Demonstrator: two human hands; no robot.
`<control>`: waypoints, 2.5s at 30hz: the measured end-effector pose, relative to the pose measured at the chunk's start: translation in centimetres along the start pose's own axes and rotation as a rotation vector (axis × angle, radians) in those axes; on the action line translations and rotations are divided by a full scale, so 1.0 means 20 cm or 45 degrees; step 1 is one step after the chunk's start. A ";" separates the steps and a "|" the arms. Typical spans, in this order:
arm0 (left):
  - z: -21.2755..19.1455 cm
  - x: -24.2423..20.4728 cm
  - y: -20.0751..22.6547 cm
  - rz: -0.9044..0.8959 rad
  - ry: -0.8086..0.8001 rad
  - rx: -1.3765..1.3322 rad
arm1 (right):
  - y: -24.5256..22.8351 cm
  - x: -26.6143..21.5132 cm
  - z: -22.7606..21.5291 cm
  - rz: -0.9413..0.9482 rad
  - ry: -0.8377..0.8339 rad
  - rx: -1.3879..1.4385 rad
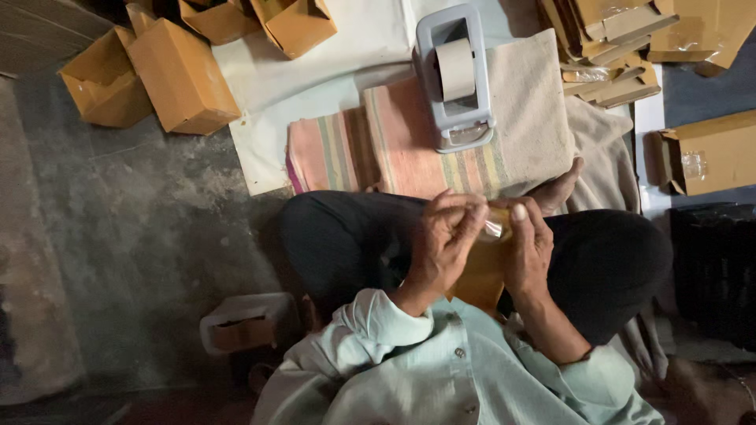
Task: The person sits cross-legged on the floor and repeatedly tapes small cardboard boxes using a handheld tape dispenser. They pick up each box, apply tape to the seam, and place the sealed box into a growing stack to the right.
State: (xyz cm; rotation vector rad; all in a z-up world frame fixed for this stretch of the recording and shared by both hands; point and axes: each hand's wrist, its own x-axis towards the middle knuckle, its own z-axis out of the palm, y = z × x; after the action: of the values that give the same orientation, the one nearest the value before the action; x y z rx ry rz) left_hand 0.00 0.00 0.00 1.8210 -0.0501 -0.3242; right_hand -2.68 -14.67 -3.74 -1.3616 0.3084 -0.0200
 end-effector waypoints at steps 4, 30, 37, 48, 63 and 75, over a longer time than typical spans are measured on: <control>0.00 -0.02 -0.02 0.231 0.084 -0.147 | 0.09 -0.02 -0.03 -0.022 -0.027 -0.149; -0.20 0.03 -0.11 -0.040 -0.169 -0.515 | 0.32 0.11 -0.01 -0.299 -0.175 -0.134; -0.15 0.10 -0.21 0.369 -0.172 -0.010 | 0.37 0.14 -0.03 -0.517 -0.219 -0.192; -0.15 0.09 -0.34 0.165 -0.259 -0.679 | 0.38 0.16 -0.05 -0.267 -0.203 -0.094; -0.14 0.13 -0.19 0.128 -0.137 -0.121 | 0.31 0.14 -0.03 -0.163 -0.281 -0.054; -0.10 0.18 -0.15 0.298 -0.059 0.009 | 0.28 0.06 0.00 -0.285 -0.068 -0.046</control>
State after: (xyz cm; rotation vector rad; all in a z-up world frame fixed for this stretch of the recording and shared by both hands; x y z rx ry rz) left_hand 3.47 2.08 -3.08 1.7933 -0.2947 -0.2004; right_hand -2.42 -13.77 -9.36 -1.4249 0.1105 -0.1649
